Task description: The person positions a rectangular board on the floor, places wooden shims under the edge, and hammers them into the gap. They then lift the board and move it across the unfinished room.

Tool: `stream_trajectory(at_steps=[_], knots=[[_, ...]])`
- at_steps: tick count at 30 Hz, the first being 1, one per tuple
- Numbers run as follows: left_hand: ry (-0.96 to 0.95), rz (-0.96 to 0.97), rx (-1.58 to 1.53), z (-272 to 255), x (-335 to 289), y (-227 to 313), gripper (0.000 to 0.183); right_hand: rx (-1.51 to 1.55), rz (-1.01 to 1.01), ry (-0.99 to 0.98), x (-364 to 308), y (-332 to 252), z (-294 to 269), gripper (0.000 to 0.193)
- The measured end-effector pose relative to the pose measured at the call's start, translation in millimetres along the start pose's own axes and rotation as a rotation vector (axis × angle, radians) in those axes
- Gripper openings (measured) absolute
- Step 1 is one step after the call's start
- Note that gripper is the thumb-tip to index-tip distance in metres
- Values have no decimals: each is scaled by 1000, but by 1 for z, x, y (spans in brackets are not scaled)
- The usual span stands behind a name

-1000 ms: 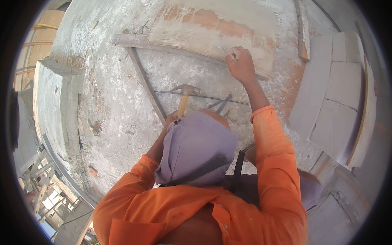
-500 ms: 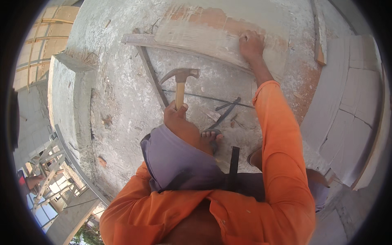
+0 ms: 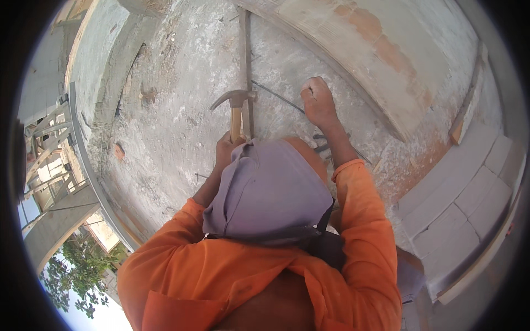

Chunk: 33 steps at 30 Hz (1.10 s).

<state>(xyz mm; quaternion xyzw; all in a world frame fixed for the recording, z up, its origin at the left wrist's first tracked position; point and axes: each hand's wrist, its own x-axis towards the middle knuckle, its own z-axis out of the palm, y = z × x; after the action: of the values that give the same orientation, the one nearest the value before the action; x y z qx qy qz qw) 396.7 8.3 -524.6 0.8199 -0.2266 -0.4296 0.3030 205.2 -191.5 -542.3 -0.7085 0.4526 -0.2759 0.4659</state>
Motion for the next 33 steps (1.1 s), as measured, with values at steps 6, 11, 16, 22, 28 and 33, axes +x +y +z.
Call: stream_trajectory(at_steps=[6, 11, 16, 22, 28, 33], knots=[[151, -151, -119, -29, 10, 1, 22, 200, 377, -216, -3, -13, 62, 18], [112, -178, -178, -41, 11, -11, 23, 260, 561, -413, -4, -18, 122, 22], [96, -140, -47, -44, 4, -33, 26, 255, 691, -385, -8, -16, 154, 22], [118, 0, 154, -33, 0, -24, 28, 118, 534, -256, -7, 13, 168, 25], [229, 207, 219, -41, 0, -14, 26, -165, 370, -192, -8, 1, 169, 25], [148, 197, 431, -40, 6, -16, 23, -185, 223, -116, -11, 2, 172, 21]])
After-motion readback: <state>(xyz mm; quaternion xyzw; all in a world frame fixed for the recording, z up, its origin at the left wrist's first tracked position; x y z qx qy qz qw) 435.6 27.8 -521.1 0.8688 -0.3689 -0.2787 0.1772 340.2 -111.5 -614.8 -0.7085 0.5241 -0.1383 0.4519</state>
